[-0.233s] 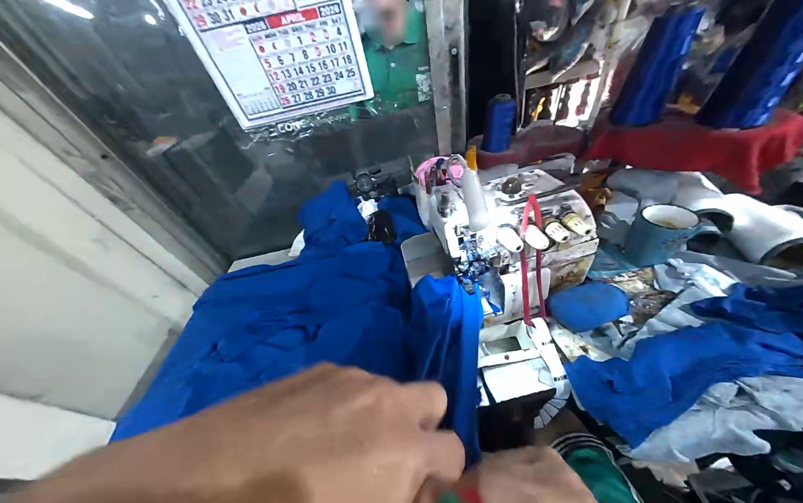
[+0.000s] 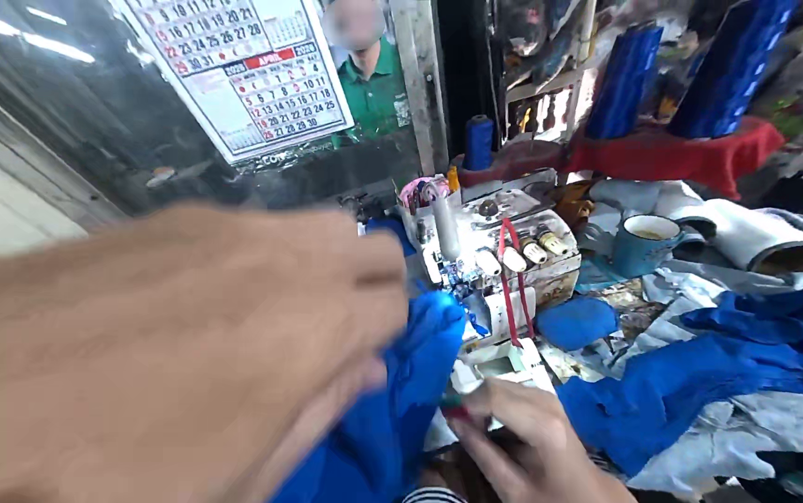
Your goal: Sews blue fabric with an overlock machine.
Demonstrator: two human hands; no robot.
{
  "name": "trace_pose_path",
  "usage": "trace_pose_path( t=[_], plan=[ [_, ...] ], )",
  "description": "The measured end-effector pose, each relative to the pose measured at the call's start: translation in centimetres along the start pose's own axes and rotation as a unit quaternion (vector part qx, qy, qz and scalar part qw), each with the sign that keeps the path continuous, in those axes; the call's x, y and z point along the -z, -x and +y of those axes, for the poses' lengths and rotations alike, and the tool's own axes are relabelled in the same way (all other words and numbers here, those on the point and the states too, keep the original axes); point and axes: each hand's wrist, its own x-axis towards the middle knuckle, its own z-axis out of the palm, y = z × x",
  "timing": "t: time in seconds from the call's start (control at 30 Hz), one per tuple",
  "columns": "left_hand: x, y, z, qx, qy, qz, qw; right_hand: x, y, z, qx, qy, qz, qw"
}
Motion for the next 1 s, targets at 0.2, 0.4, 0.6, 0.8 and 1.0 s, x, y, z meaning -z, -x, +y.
trace_pose_path(
  t=[0.2, 0.4, 0.6, 0.8, 1.0],
  plan=[
    [-1.0, 0.5, 1.7, 0.083, 0.23, -0.223, 0.944, 0.1, -1.8, -0.4, -0.002, 0.012, -0.169, 0.986],
    [-2.0, 3.5, -1.4, 0.111, 0.218, -0.129, 0.961, 4.6, -1.2, -0.2, -0.011, 0.089, -0.183, 0.979],
    [-2.1, 3.3, -0.7, 0.077, 0.267, -0.137, 0.951, 7.3, -1.1, 0.2, -0.076, -0.012, -0.244, 0.967],
    [-2.9, 5.2, -0.7, 0.072, 0.353, -0.143, 0.922, 3.6, -3.8, 0.8, -0.073, -0.009, -0.086, 0.994],
    [-3.2, 7.1, -1.7, 0.09, 0.32, -0.097, 0.938, 2.1, -8.0, 0.5, 0.009, -0.009, -0.196, 0.981]
  ],
)
